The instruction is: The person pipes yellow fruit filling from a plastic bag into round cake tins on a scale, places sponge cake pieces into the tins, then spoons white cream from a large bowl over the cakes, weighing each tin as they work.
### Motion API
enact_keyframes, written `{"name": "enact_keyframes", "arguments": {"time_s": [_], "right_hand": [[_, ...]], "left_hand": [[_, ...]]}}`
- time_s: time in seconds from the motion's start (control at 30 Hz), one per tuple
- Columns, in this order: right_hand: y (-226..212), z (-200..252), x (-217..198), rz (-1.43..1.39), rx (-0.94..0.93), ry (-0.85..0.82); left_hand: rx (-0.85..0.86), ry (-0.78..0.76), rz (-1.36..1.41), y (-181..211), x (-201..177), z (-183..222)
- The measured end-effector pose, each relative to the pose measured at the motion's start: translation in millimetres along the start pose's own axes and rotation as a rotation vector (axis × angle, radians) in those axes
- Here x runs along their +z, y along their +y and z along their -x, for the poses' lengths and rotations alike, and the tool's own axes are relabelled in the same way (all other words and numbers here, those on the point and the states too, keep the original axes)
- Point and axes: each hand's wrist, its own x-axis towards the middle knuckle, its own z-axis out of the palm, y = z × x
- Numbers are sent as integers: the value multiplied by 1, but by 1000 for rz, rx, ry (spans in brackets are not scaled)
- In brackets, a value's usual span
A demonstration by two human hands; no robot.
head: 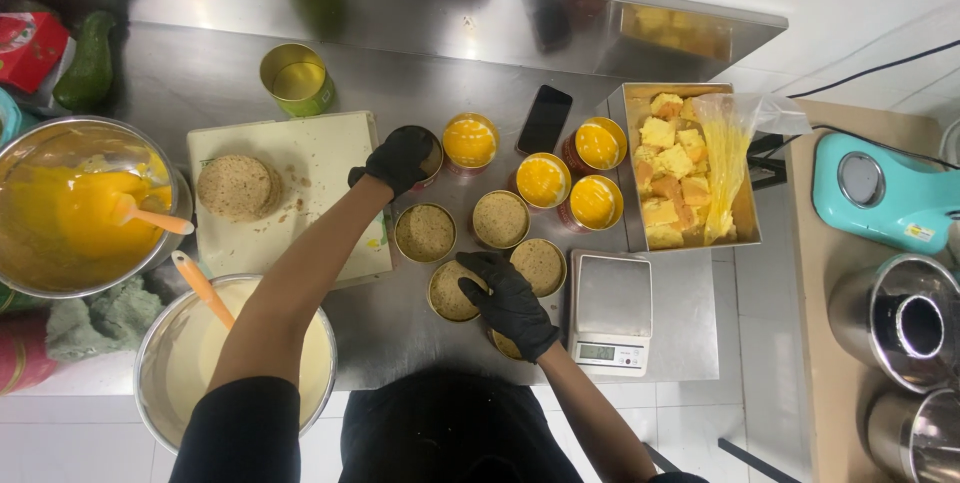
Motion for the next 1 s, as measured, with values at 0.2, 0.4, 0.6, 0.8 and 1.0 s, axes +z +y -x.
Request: {"name": "enact_keyframes", "arguments": {"time_s": [0.2, 0.4, 0.6, 0.8, 1.0], "right_hand": [[2, 5, -2, -60, 103, -18], [3, 4, 2, -95, 49, -3], [-4, 5, -8, -62, 92, -38], [28, 21, -23, -172, 187, -1], [35, 20, -14, -310, 207, 3]], "left_hand": [[-9, 0, 58, 4, 26, -5], [-169, -219, 89, 55, -64, 12], [-225, -131, 231, 27, -38, 3], [-422, -139, 27, -51, -178, 74], [-572, -506, -274, -147, -143, 151]]}}
